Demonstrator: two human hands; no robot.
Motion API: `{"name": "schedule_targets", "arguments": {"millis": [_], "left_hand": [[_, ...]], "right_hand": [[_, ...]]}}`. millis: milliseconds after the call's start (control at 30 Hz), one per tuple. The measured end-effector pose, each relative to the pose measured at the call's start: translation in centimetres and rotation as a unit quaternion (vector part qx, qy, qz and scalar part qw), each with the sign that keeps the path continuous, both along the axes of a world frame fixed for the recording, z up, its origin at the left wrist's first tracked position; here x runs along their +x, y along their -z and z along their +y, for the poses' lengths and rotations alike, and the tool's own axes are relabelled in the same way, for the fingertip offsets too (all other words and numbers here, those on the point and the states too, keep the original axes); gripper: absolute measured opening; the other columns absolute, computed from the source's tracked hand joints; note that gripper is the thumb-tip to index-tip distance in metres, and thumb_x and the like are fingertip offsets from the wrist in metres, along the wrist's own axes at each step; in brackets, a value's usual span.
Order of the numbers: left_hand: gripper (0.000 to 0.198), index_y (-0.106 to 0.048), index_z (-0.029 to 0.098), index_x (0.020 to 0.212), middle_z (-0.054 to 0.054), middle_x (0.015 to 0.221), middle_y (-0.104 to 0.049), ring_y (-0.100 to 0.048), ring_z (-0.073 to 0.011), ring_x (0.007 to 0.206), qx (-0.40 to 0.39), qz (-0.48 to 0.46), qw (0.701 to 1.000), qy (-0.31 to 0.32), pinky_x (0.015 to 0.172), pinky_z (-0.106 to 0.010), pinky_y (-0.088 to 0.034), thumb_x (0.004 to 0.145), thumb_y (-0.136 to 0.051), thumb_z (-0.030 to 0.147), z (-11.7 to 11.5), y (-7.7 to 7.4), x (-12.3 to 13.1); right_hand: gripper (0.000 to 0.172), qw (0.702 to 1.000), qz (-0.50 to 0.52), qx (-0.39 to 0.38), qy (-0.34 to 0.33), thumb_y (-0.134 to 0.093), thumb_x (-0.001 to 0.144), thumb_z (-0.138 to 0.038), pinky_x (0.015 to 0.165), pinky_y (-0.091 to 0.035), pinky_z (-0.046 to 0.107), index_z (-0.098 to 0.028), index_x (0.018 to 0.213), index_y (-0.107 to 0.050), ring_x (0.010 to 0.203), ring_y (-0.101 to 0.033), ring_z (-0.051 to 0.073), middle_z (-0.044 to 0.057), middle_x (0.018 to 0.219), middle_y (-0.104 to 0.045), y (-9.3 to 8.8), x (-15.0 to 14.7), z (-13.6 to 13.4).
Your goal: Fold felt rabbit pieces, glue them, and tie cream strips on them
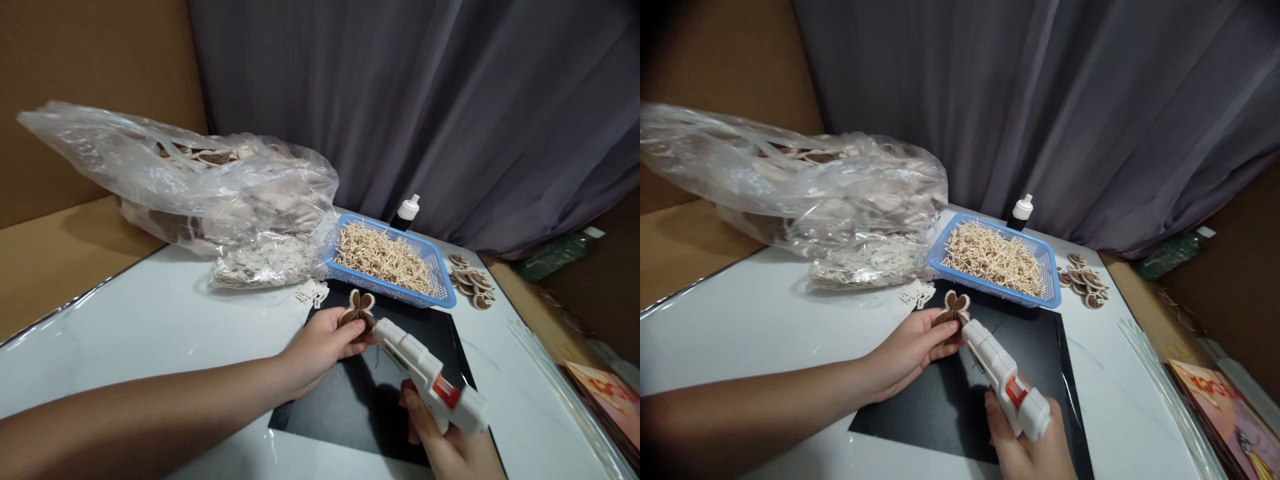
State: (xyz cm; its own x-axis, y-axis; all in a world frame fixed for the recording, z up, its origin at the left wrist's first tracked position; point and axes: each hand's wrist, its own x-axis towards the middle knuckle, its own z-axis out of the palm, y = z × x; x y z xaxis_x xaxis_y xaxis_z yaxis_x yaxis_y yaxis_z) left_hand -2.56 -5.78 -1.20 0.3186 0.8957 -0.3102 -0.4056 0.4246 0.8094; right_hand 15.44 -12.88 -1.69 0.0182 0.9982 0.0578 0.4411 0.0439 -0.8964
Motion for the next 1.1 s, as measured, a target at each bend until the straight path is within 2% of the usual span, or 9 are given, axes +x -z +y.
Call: {"name": "schedule_targets", "arguments": {"millis": [267, 500, 700, 900, 1000, 1100], "left_hand": [[0.015, -0.065, 0.016, 0.084, -0.003, 0.090, -0.067, -0.062, -0.0130, 0.084, 0.007, 0.012, 1.000, -0.013, 0.080, -0.025, -0.048, 0.074, -0.066, 0.026, 0.2, 0.1, 0.0], [0.014, -0.065, 0.016, 0.084, -0.002, 0.087, -0.067, -0.062, -0.0105, 0.082, 0.008, 0.022, 0.999, -0.024, 0.074, -0.020, -0.048, 0.074, -0.067, 0.025, 0.1, -0.2, -0.1], [0.015, -0.065, 0.015, 0.084, -0.003, 0.088, -0.067, -0.062, -0.0105, 0.081, 0.006, 0.032, 0.999, -0.034, 0.071, -0.018, -0.048, 0.073, -0.068, 0.025, 0.1, -0.6, -0.4], [0.012, -0.066, 0.015, 0.080, -0.002, 0.084, -0.067, -0.061, -0.0118, 0.080, 0.011, 0.025, 0.998, -0.050, 0.077, -0.022, -0.049, 0.072, -0.069, 0.023, -0.1, -0.6, -0.4], [0.012, -0.066, 0.015, 0.082, -0.002, 0.085, -0.067, -0.061, -0.0123, 0.082, 0.020, 0.031, 0.998, -0.042, 0.077, -0.022, -0.049, 0.073, -0.068, 0.024, -0.2, -0.7, -0.4], [0.013, -0.066, 0.015, 0.084, -0.003, 0.085, -0.067, -0.062, -0.0120, 0.082, 0.023, 0.039, 0.998, -0.032, 0.073, -0.019, -0.049, 0.075, -0.066, 0.024, -0.2, -0.7, -0.5]], "right_hand": [[0.042, 1.000, 0.004, 0.008, -0.011, -0.051, 0.080, -0.052, 0.038, -0.042, 0.021, -0.014, 0.070, -0.063, 0.039, -0.052, 0.013, 0.002, 0.044, -0.054, 0.8, 0.0, 0.1], [0.041, 0.996, -0.026, 0.074, -0.041, -0.048, 0.083, -0.050, 0.039, -0.042, 0.019, -0.014, 0.075, -0.064, 0.040, -0.050, 0.011, 0.000, 0.047, -0.054, 0.1, -0.1, 0.6], [0.040, 0.992, -0.033, 0.105, -0.066, -0.049, 0.083, -0.050, 0.041, -0.043, 0.018, -0.016, 0.065, -0.062, 0.043, -0.051, 0.011, 0.002, 0.052, -0.056, 0.1, 0.1, 1.0], [0.033, 0.991, -0.019, 0.084, -0.100, -0.048, 0.083, -0.045, 0.039, -0.041, 0.017, -0.018, 0.066, -0.057, 0.040, -0.046, 0.009, -0.002, 0.048, -0.046, 1.0, 0.0, 1.1], [0.035, 0.994, 0.001, 0.072, -0.084, -0.049, 0.082, -0.047, 0.039, -0.040, 0.017, -0.018, 0.065, -0.055, 0.041, -0.046, 0.009, -0.002, 0.050, -0.046, 1.2, -0.1, 1.2], [0.034, 0.993, -0.002, 0.051, -0.102, -0.049, 0.082, -0.047, 0.043, -0.044, 0.018, -0.017, 0.067, -0.056, 0.046, -0.051, 0.011, 0.001, 0.054, -0.052, 1.2, 0.1, 1.3]]}}
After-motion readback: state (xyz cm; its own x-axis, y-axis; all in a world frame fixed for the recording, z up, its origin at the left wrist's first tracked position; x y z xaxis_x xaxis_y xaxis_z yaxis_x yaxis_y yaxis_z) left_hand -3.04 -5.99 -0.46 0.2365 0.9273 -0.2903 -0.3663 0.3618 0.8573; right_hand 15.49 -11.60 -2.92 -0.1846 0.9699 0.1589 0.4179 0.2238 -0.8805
